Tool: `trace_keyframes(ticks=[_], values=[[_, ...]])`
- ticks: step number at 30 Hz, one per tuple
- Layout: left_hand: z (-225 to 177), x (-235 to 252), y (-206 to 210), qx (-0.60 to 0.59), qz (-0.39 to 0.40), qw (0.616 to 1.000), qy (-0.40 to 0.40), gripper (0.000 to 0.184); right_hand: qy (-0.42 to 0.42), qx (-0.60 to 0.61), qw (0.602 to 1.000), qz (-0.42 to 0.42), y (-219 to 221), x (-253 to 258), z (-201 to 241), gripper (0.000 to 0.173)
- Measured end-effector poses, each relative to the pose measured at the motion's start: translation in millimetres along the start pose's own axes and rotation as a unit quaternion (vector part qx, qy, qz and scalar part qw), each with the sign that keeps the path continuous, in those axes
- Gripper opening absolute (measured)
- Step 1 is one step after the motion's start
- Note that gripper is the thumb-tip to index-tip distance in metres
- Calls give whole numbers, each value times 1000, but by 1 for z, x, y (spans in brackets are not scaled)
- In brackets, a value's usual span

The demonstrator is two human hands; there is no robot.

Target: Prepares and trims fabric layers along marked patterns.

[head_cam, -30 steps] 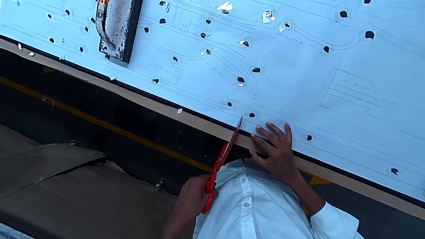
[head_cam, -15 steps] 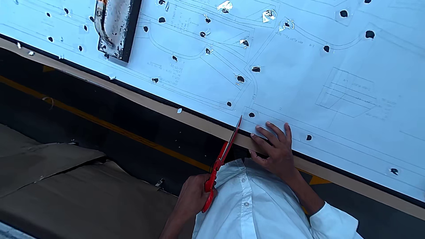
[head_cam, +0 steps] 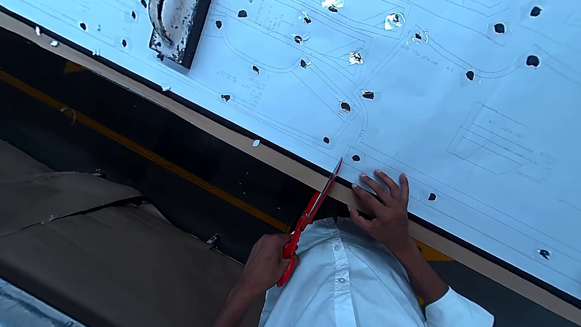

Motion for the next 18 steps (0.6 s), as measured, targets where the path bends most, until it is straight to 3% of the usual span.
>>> trace_keyframes(ticks=[18], values=[[7,4,-1,-1,0,1000,18,13,2,-2,1000,3,-2,2,-1,40]])
Point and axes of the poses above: each hand's wrist, its own x-axis towards the middle knuckle, its own y-axis out of the palm, z = x × y, the point moved 2 cm from there along x, towards the middle knuckle, and after that the axes turned 14 degrees about z, right-handed, at the moved point
